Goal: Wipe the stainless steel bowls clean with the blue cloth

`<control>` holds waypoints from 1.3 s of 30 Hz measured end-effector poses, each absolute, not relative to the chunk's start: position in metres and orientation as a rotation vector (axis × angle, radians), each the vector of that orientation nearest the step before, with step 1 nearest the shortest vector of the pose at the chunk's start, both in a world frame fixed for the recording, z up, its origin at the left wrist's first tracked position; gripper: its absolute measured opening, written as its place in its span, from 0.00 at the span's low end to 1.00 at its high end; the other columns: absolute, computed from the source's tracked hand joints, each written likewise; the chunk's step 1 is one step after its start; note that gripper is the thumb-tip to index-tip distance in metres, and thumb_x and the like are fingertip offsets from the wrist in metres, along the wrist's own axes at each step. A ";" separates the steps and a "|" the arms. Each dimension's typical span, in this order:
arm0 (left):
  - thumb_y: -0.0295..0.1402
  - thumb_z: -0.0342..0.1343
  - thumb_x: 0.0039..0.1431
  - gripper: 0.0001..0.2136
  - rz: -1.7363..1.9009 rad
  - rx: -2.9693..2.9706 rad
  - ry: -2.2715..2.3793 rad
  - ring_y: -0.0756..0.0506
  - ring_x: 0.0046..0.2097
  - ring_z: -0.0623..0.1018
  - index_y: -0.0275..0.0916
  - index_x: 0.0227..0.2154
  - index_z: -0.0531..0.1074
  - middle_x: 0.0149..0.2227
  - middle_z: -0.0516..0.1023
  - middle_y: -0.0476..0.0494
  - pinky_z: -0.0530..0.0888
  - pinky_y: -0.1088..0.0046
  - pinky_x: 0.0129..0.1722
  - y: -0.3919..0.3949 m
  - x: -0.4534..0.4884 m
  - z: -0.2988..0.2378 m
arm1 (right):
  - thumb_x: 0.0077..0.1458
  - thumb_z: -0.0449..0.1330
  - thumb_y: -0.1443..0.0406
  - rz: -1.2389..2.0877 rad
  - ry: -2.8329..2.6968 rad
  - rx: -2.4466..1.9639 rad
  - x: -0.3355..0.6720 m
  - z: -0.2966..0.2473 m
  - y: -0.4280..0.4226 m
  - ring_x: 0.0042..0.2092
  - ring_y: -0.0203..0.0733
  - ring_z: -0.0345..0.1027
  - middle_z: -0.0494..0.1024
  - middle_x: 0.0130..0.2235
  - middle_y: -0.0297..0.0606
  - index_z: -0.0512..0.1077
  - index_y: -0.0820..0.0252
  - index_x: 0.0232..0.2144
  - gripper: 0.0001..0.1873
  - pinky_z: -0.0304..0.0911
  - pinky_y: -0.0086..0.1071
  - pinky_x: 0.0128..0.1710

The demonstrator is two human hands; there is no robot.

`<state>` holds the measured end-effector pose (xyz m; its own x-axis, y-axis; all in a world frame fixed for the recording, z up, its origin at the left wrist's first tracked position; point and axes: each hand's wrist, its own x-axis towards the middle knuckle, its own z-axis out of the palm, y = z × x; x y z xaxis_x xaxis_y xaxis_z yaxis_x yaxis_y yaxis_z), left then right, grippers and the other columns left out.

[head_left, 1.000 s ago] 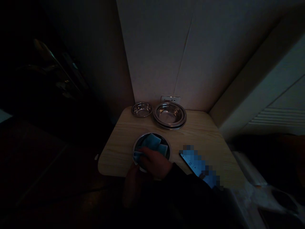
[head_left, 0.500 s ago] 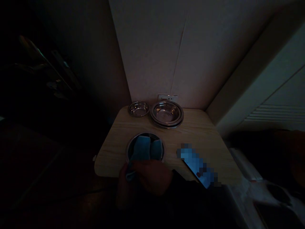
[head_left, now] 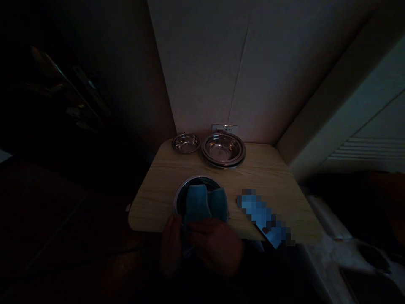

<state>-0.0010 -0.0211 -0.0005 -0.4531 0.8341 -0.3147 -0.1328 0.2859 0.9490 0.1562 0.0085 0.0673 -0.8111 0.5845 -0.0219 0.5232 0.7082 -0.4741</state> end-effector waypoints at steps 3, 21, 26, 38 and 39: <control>0.39 0.55 0.49 0.08 1.257 0.829 1.852 0.37 0.56 0.65 0.44 0.32 0.72 0.44 0.75 0.42 0.64 0.62 0.54 -0.026 -0.002 -0.007 | 0.54 0.53 0.69 0.677 -2.818 -0.940 0.165 0.067 0.007 0.46 0.44 0.66 0.75 0.45 0.39 0.70 0.59 0.40 0.11 0.59 0.36 0.46; 0.43 0.45 0.55 0.12 1.038 1.018 1.975 0.41 0.44 0.74 0.42 0.32 0.69 0.38 0.77 0.42 0.70 0.67 0.43 -0.013 0.012 0.026 | 0.58 0.48 0.70 0.469 -2.638 -1.614 0.128 0.061 0.062 0.51 0.45 0.65 0.72 0.48 0.48 0.67 0.62 0.46 0.15 0.65 0.34 0.41; 0.44 0.47 0.54 0.13 1.010 0.858 2.053 0.40 0.48 0.72 0.42 0.35 0.69 0.40 0.77 0.41 0.69 0.66 0.46 -0.018 0.017 0.016 | 0.56 0.48 0.71 0.471 -2.592 -1.959 0.132 0.080 0.047 0.35 0.52 0.74 0.77 0.33 0.54 0.73 0.69 0.36 0.13 0.65 0.37 0.30; 0.45 0.51 0.52 0.15 1.024 0.807 1.946 0.38 0.49 0.72 0.41 0.37 0.72 0.42 0.77 0.39 0.68 0.63 0.47 -0.011 0.011 0.011 | 0.54 0.50 0.72 0.825 -2.573 -1.423 0.133 0.051 0.057 0.47 0.43 0.68 0.75 0.43 0.45 0.71 0.62 0.42 0.15 0.61 0.31 0.43; 0.45 0.50 0.52 0.15 1.018 0.804 1.926 0.39 0.48 0.73 0.41 0.37 0.72 0.41 0.77 0.39 0.69 0.63 0.46 -0.011 0.012 0.012 | 0.53 0.50 0.73 0.803 -2.535 -1.458 0.132 0.048 0.062 0.49 0.44 0.65 0.74 0.45 0.46 0.70 0.63 0.43 0.16 0.59 0.32 0.45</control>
<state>0.0115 -0.0109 0.0119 -0.4808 0.8037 -0.3504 0.1631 0.4747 0.8649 0.1317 0.0616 0.0484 -0.5331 0.8301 -0.1634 0.7728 0.3991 -0.4935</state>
